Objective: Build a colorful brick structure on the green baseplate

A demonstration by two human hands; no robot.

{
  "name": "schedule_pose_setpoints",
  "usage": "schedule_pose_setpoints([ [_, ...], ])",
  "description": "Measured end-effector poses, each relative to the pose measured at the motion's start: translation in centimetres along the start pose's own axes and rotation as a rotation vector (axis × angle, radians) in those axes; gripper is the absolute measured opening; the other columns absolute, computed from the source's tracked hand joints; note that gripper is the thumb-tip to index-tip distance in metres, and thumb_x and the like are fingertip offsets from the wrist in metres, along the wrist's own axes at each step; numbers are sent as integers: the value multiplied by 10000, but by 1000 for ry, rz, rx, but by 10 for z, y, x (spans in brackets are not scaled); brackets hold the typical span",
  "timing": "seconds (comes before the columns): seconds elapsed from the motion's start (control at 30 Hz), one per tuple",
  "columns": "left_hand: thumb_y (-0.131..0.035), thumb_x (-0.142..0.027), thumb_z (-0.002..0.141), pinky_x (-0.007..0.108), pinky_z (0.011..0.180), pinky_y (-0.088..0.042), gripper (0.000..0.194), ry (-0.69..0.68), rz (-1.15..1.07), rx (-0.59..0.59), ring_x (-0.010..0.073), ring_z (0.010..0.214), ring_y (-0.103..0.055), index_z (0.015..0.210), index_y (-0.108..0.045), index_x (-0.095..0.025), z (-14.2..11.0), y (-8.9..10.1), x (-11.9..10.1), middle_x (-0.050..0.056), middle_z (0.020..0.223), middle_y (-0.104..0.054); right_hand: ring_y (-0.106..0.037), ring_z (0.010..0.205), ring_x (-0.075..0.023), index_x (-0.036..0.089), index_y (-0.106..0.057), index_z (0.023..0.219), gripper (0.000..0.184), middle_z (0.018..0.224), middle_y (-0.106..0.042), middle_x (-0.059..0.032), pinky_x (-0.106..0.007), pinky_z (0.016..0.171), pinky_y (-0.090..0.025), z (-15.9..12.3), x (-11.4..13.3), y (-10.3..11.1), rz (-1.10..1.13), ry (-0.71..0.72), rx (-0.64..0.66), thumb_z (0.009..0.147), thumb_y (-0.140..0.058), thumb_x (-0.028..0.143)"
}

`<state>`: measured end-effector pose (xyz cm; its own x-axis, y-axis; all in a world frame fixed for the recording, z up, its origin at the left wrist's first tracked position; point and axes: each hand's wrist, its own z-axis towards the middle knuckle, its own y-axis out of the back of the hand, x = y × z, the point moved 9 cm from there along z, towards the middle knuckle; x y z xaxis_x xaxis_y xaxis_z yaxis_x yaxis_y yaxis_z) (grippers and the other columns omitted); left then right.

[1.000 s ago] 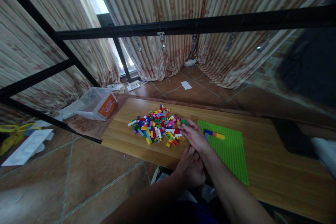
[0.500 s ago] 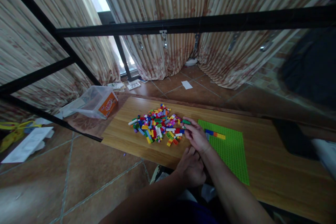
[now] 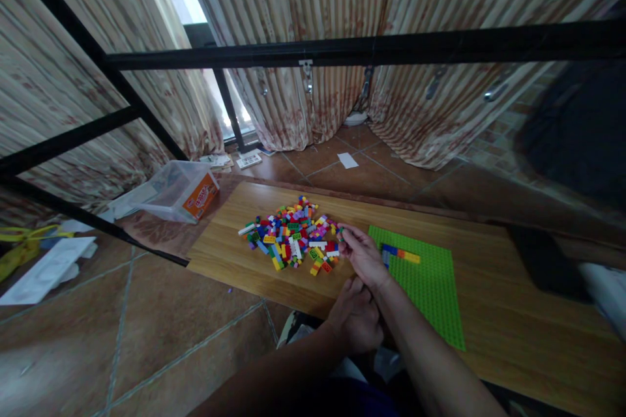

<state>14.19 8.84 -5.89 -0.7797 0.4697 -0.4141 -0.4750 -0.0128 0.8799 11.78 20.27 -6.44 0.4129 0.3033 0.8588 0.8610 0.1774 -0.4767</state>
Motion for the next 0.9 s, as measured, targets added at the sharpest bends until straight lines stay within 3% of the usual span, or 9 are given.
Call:
schedule_pose_setpoints([
  [0.13,-567,-350,819,488,1050,-400,457,-9,-11,3,324,1219,-471,1231,-623,-162,0,1,-1,121,1257,-631,-302,389,-11,207,-669,890,433,638,-527,65,-171,344,-146,-1,1,0,-51,19,-6,665,-763,565],
  [0.3,-558,-357,829,491,1087,-368,514,-12,-8,17,329,1249,-457,1307,-578,-168,2,3,-2,122,1359,-569,-230,378,1,200,-633,848,516,578,-467,88,-155,354,-104,-1,-2,0,-79,-32,-38,610,-768,638],
  [0.47,-567,-393,825,485,1077,-381,592,17,-50,21,330,1260,-453,1380,-517,-191,2,7,-1,111,1393,-545,-338,375,-24,204,-621,834,526,592,-557,58,-154,333,-161,5,-1,-3,-75,-23,-49,628,-733,675],
  [0.7,-587,-398,821,503,1151,-279,611,-24,-1,51,348,1377,-346,1385,-509,-176,3,5,-5,106,1463,-485,-637,571,-113,221,-638,892,464,879,-717,-30,-181,407,-410,16,-14,-21,-73,-132,12,665,-755,609],
  [0.8,-537,-453,871,497,1169,-250,586,-46,2,22,334,1396,-329,1389,-501,-183,4,9,-7,93,1462,-492,-652,593,-119,221,-652,890,446,941,-723,-38,-192,421,-427,18,-16,-26,-38,-154,10,662,-774,584],
  [0.9,-528,-483,870,491,1148,-286,604,-34,-7,19,332,1365,-366,1397,-488,-189,4,11,-6,88,1443,-512,-591,542,-86,220,-675,899,440,855,-714,-15,-194,441,-415,16,-10,-26,21,-140,-2,658,-784,573],
])
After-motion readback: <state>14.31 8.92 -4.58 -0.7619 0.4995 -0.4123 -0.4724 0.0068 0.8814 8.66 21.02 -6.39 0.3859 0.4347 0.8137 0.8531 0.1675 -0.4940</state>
